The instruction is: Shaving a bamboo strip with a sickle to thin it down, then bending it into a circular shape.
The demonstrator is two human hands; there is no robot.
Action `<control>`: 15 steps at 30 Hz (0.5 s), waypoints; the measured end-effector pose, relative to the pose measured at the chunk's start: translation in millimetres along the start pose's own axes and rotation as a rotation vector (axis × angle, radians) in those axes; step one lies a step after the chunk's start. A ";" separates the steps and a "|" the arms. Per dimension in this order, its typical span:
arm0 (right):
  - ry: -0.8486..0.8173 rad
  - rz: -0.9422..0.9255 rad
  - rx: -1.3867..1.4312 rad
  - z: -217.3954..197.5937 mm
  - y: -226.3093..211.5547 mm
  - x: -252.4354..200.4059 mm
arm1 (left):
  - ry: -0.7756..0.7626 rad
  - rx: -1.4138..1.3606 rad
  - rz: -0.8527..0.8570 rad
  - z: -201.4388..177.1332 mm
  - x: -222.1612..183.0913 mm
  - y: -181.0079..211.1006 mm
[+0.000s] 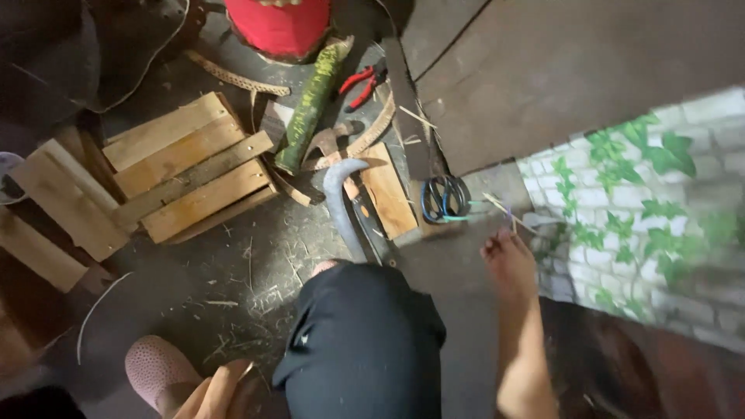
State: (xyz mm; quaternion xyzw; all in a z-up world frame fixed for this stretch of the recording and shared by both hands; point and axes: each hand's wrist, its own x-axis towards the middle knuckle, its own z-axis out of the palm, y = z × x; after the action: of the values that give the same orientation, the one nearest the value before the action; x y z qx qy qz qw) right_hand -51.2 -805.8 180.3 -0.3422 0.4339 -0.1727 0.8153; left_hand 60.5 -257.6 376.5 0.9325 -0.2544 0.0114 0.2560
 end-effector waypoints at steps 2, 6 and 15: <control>-0.103 -0.080 -0.025 7.2 -16.7 -57.2 | -0.070 0.061 -0.056 -13.2 -5.8 14.1; 0.011 -0.171 -0.168 28.1 -55.8 -150.5 | -0.166 0.095 -0.251 -50.6 4.8 45.5; -0.084 -0.375 -0.629 1.2 -68.7 -214.9 | -0.181 0.198 -0.262 -111.8 3.9 80.1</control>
State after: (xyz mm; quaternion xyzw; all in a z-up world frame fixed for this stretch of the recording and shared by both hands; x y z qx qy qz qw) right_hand -170.3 -729.4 356.0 -0.6566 0.3617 -0.1633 0.6413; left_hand 37.6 -264.6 512.0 0.9755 -0.1504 -0.0811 0.1385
